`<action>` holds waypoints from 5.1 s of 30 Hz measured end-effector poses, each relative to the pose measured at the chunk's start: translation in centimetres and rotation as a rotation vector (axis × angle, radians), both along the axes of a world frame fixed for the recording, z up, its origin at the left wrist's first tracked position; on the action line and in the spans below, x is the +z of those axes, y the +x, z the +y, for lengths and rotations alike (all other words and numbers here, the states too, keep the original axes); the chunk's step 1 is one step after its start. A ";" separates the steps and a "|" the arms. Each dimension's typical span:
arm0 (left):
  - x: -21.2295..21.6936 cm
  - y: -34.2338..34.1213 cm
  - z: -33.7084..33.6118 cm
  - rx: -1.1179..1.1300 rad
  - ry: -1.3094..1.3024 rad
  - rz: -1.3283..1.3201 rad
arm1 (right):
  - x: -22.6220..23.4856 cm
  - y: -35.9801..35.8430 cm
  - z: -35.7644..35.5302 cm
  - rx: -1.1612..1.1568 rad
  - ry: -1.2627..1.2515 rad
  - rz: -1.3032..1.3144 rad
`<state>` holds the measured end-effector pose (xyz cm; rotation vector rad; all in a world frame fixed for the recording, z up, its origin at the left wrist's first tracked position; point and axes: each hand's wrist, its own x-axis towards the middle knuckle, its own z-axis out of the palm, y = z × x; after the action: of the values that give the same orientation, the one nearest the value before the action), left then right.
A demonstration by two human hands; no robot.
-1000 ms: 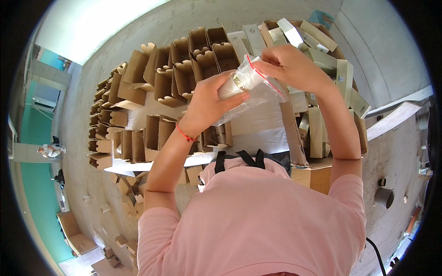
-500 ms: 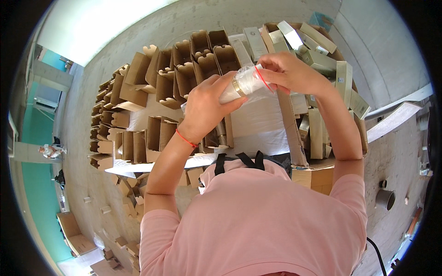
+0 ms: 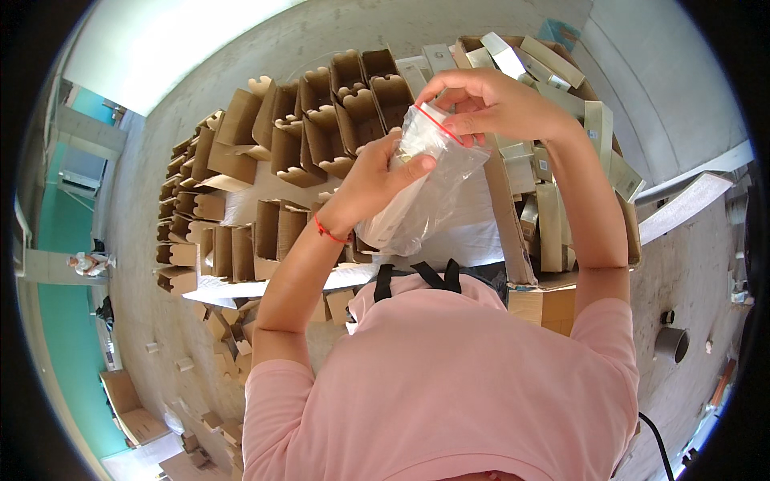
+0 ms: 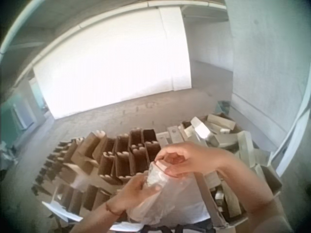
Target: The person places bottles into plastic bags, seals the bags, and then packs the bagged bottles and other boxed items into cardboard shipping boxes.
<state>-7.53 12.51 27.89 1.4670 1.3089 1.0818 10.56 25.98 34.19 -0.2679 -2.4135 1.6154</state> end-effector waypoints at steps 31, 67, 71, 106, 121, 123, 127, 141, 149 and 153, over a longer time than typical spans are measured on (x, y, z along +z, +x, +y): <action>-4.3 1.4 -6.1 0.124 -0.293 -0.585 | -6.8 1.7 1.2 -0.115 0.113 0.263; 0.6 2.7 -0.8 0.521 0.654 -0.271 | -4.1 -0.3 -4.6 -0.595 0.022 0.585; 1.0 2.4 -1.3 0.626 0.688 -0.104 | -4.0 -0.4 -5.0 -0.567 0.218 0.664; 2.1 1.8 -2.5 0.514 0.599 -0.117 | -4.6 -2.7 -6.4 -0.423 -0.025 0.711; 2.1 2.1 -2.5 0.515 0.623 -0.120 | -4.3 -2.7 -7.2 -0.538 0.084 0.683; 2.1 2.1 -2.5 0.525 0.620 -0.119 | -4.3 -2.8 -7.2 -0.540 0.077 0.683; 2.0 1.9 -2.5 0.553 0.637 -0.039 | -4.2 -2.7 -7.2 -0.525 0.098 0.665; 0.9 1.8 -4.3 0.595 0.611 0.066 | -5.1 -1.9 -6.7 -0.410 0.390 0.499; -0.6 1.0 -6.6 0.532 0.457 0.056 | -8.4 -2.8 -9.3 -0.348 0.213 0.498; -2.4 -0.1 -7.9 0.615 0.433 0.026 | -8.2 -3.3 -9.7 -0.389 0.139 0.415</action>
<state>-7.65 4.57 25.48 1.4061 1.6713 1.8411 7.22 16.27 25.99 -0.3178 -1.9962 1.1901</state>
